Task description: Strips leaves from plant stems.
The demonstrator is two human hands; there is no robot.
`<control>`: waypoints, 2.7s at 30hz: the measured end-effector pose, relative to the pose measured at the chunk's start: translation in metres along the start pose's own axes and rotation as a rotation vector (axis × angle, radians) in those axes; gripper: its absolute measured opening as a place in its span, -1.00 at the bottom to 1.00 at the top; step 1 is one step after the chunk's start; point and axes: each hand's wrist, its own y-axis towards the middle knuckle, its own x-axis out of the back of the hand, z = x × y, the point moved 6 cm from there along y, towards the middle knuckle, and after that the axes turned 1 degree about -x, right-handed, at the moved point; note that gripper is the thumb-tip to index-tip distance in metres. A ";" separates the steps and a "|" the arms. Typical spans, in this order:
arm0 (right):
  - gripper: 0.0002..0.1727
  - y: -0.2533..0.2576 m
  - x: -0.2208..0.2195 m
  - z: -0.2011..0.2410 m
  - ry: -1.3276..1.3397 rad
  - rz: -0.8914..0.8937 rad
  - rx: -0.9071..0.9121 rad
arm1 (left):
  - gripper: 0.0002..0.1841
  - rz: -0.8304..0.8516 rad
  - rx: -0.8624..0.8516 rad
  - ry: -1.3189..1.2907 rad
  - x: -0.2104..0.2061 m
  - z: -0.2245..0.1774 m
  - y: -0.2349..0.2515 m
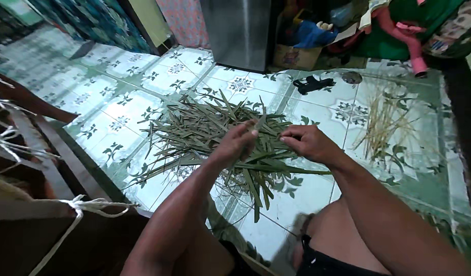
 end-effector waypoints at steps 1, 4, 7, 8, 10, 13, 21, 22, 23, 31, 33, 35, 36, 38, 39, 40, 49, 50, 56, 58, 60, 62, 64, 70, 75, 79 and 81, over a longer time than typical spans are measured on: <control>-0.76 0.000 -0.003 0.001 -0.012 0.012 0.034 | -0.56 0.017 0.010 0.006 -0.006 -0.001 0.001; -0.75 0.000 -0.005 0.003 -0.012 0.031 0.091 | -0.62 -0.022 -0.012 -0.018 0.000 -0.005 0.002; -0.75 -0.002 -0.002 0.003 -0.018 0.044 0.119 | -0.65 -0.046 -0.028 -0.029 0.008 -0.009 0.003; -0.75 -0.003 0.000 0.004 -0.020 0.048 0.121 | -0.65 -0.068 -0.037 -0.028 0.011 -0.011 0.003; -0.75 -0.005 0.004 0.005 -0.015 0.047 0.130 | -0.66 -0.109 -0.051 -0.034 0.018 -0.015 0.004; -0.75 -0.007 0.008 0.007 -0.017 0.039 0.157 | -0.67 -0.137 -0.065 -0.055 0.023 -0.020 0.004; -0.75 -0.012 0.011 0.009 0.007 0.058 0.166 | -0.65 -0.217 -0.095 -0.081 0.036 -0.029 -0.002; -0.75 -0.013 0.011 0.009 0.008 0.064 0.161 | -0.65 -0.213 -0.101 -0.079 0.037 -0.030 -0.003; -0.75 -0.013 0.012 0.009 0.014 0.070 0.162 | -0.65 -0.205 -0.108 -0.078 0.038 -0.031 -0.002; -0.72 -0.018 0.017 0.003 -0.015 0.119 0.184 | -0.66 -0.308 -0.205 -0.114 0.071 -0.044 -0.011; -0.71 -0.022 0.022 -0.002 -0.030 0.133 0.169 | -0.66 -0.339 -0.235 -0.136 0.085 -0.049 -0.017; -0.71 -0.027 0.028 -0.011 -0.032 0.147 0.133 | -0.67 -0.379 -0.279 -0.144 0.102 -0.053 -0.024; -0.72 -0.029 0.032 -0.016 -0.037 0.143 0.108 | -0.68 -0.403 -0.300 -0.144 0.112 -0.055 -0.029; -0.74 -0.032 0.043 -0.028 -0.045 0.103 0.033 | -0.70 -0.487 -0.334 -0.165 0.136 -0.056 -0.040; -0.76 -0.034 0.050 -0.035 -0.055 0.066 -0.015 | -0.70 -0.547 -0.355 -0.201 0.150 -0.055 -0.046; -0.78 -0.035 0.056 -0.040 -0.062 0.024 -0.074 | -0.69 -0.636 -0.371 -0.255 0.163 -0.053 -0.052; -0.86 -0.009 0.038 -0.020 0.191 -0.275 -0.180 | -0.68 -0.332 -0.186 -0.004 0.062 -0.038 -0.016; -0.87 -0.004 0.029 -0.012 0.243 -0.263 -0.161 | -0.64 -0.205 -0.113 0.037 0.033 -0.033 -0.009; -0.87 0.013 -0.011 0.018 0.392 -0.121 -0.050 | -0.61 0.038 -0.063 0.000 -0.023 -0.024 0.009; -0.86 0.015 -0.013 0.017 0.406 -0.082 -0.024 | -0.61 0.005 -0.055 -0.016 -0.017 -0.028 0.008; -0.85 0.016 -0.012 0.016 0.403 -0.064 -0.009 | -0.62 -0.037 -0.060 -0.071 -0.010 -0.029 0.008; -0.85 0.015 -0.010 0.016 0.392 -0.058 -0.016 | -0.61 -0.090 -0.103 -0.134 -0.001 -0.031 0.010; -0.85 0.014 -0.007 0.017 0.381 -0.058 -0.016 | -0.61 -0.127 -0.117 -0.148 0.006 -0.034 0.010; -0.85 0.009 0.001 0.014 0.376 -0.028 -0.010 | -0.62 -0.201 -0.226 -0.196 0.032 -0.050 0.005; -0.84 0.006 0.001 0.011 0.393 -0.050 -0.032 | -0.59 -0.197 -0.250 -0.201 0.035 -0.046 0.000; -0.82 0.007 -0.007 0.015 0.362 -0.059 -0.049 | -0.56 0.002 -0.037 -0.018 -0.024 -0.017 0.007; -0.81 0.007 -0.007 0.017 0.327 -0.059 -0.027 | -0.58 0.015 -0.033 -0.023 -0.028 -0.021 0.010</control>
